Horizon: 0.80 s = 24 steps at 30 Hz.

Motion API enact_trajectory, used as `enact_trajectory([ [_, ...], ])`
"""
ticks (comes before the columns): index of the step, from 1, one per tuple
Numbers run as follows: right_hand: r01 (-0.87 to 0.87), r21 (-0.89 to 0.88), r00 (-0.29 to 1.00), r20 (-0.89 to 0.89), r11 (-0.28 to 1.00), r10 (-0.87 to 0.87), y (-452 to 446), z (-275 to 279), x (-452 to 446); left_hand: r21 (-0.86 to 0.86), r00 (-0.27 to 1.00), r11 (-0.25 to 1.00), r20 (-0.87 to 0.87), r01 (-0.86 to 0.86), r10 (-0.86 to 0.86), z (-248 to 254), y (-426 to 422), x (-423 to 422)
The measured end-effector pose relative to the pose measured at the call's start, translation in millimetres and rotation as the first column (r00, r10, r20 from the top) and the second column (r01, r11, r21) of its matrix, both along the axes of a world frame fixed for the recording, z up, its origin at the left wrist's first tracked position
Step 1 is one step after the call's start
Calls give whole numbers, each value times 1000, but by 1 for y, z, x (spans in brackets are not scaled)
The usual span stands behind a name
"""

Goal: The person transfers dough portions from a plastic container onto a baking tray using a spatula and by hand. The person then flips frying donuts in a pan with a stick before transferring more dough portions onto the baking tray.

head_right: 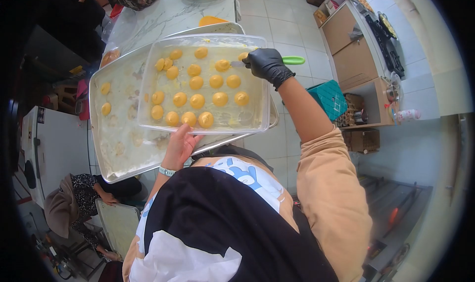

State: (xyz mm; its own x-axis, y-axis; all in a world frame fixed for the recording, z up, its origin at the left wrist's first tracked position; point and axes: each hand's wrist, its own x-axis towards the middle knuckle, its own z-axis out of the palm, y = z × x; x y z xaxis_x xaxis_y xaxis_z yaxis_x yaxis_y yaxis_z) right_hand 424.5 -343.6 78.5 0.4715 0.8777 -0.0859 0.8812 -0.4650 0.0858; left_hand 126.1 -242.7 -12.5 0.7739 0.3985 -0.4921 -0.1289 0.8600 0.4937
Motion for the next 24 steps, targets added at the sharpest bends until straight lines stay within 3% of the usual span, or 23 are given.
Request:
enact_trajectory([
  [8,-130,-6,992,1,991,130,4,-6,15,-28,997,997,21,74,-73,-1,3,0],
  [14,-222,13,966,139,975,218,9,-20,14,-41,1000,999,-3,21,-21,2,0,2],
  [17,-234,-80,921,300,969,247,17,-9,6,-38,998,998,-6,58,-58,1,0,2],
  [20,-300,-37,948,95,953,302,25,-7,23,7,999,1000,-28,26,-26,4,0,2],
  [24,-240,-73,961,-156,968,226,33,-4,37,-11,999,999,-18,36,-36,2,1,2],
])
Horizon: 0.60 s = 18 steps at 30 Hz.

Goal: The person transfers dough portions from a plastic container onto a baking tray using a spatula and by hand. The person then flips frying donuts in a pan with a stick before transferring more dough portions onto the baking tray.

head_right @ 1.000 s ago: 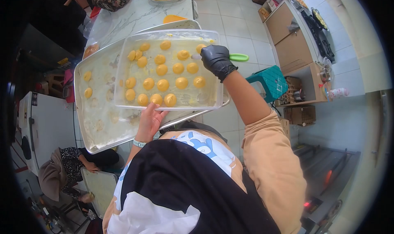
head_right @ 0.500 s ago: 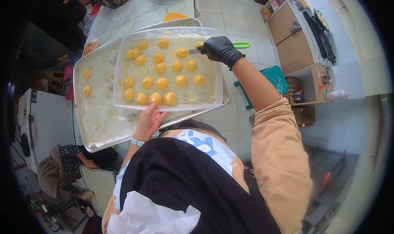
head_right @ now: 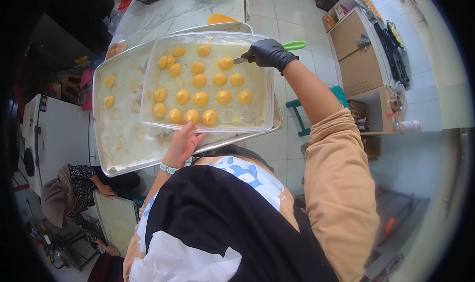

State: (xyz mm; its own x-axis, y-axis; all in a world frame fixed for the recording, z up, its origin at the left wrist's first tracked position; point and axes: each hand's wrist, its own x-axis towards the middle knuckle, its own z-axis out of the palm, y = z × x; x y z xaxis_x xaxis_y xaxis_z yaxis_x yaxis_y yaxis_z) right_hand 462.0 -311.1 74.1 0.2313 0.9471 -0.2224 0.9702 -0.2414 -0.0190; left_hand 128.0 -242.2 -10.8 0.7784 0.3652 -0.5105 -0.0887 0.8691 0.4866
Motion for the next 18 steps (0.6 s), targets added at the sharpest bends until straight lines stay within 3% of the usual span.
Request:
enact_trajectory([
  [15,-8,53,998,-59,999,12,1,-6,-4,13,1000,1000,8,20,-20,3,-1,-1],
  [17,-37,6,976,-213,999,38,6,-15,-22,18,1000,1000,20,11,-11,3,0,-1],
  [18,10,23,988,-156,1000,-7,8,-24,-33,7,1000,1000,22,19,-19,3,0,0],
])
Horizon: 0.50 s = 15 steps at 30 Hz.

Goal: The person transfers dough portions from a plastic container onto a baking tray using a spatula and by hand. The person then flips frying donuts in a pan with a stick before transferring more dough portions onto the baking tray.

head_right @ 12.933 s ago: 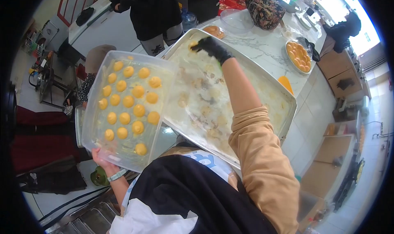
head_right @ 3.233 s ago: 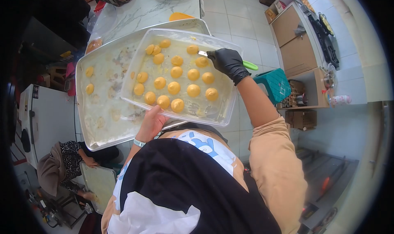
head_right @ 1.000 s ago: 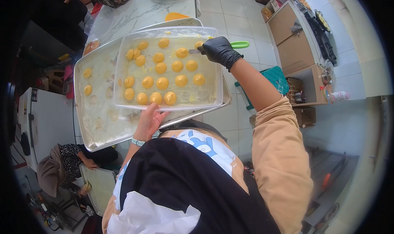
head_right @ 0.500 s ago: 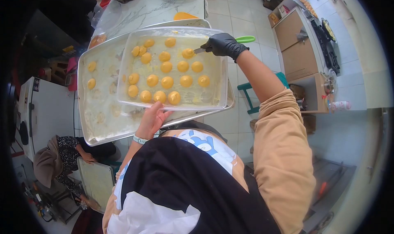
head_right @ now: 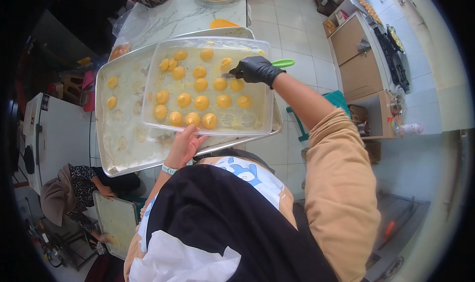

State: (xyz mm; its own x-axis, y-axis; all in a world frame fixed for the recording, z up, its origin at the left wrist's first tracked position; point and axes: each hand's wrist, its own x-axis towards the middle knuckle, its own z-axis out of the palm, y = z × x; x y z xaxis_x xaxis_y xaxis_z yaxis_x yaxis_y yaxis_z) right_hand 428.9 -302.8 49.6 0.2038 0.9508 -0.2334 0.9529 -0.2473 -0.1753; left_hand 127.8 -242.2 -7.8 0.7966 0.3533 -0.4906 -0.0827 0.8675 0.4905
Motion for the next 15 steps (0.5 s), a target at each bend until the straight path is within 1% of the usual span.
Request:
enact_trajectory([
  [3,130,54,991,-29,990,-129,12,-1,-5,-12,1000,1000,9,-12,12,-1,4,1],
  [4,126,65,992,-38,990,-124,12,1,-4,-7,1000,1000,4,-27,27,0,2,0],
  [5,122,35,992,6,992,-122,11,4,-1,-3,999,999,2,-41,41,0,2,0],
  [7,131,-28,987,96,991,-127,6,28,-2,-7,999,999,11,-38,38,-3,5,-1],
  [8,128,-62,987,107,990,-121,1,38,-3,-12,999,999,11,-44,44,-1,5,0],
  [11,168,-196,969,212,966,-125,-17,32,-11,-16,998,998,12,-62,62,-5,4,3],
  [13,120,-137,940,333,983,-69,-31,9,-26,14,997,997,-2,-72,72,-3,3,4],
  [15,229,-78,920,343,970,-189,-34,-4,-45,65,996,994,-25,-82,84,9,-1,8],
])
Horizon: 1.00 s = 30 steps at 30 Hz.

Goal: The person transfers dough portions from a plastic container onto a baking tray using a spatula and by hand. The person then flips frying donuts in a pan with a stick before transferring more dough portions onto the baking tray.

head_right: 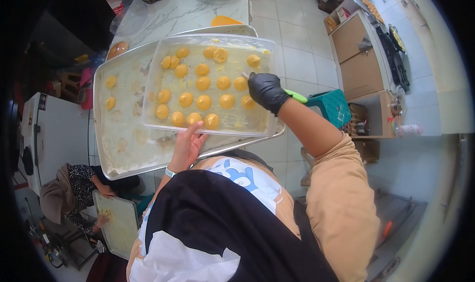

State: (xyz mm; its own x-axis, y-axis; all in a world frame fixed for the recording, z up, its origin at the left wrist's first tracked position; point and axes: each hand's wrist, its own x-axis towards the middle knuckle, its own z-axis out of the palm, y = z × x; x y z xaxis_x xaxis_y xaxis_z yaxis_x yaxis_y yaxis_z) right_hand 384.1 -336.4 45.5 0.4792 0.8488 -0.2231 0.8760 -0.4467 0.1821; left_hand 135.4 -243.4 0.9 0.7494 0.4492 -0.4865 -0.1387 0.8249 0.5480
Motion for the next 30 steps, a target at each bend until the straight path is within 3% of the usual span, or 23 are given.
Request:
enact_trajectory([
  [1,5,99,999,33,995,-8,-2,-1,-7,21,1000,1000,-9,-1,1,1,-2,1],
  [3,85,69,991,97,994,-92,1,-3,-8,63,1000,998,-24,-1,3,2,-5,3],
  [7,175,7,952,253,985,-171,7,-19,-12,-20,1000,1000,-17,-9,9,-11,-4,3],
  [10,87,210,955,259,974,-141,7,-23,-16,-69,1000,998,5,1,-1,-17,-6,3],
  [14,227,306,953,127,925,-276,24,-37,-7,-25,1000,1000,-12,-8,7,-22,-11,2],
  [15,271,225,940,150,936,-308,30,-39,-3,-2,999,1000,-19,-25,25,-19,-12,2],
  [18,341,253,927,67,905,-368,34,-35,7,-12,1000,999,-11,-29,29,-15,-12,0],
  [22,270,207,963,-33,941,-269,27,-16,10,-11,999,1000,-39,-15,14,-17,-11,1],
  [26,282,136,954,-140,950,-263,28,-6,-8,18,999,999,-43,-31,32,-5,-10,6],
  [30,329,126,940,-134,936,-313,38,-24,-12,22,997,1000,-78,-16,18,-10,-11,4],
])
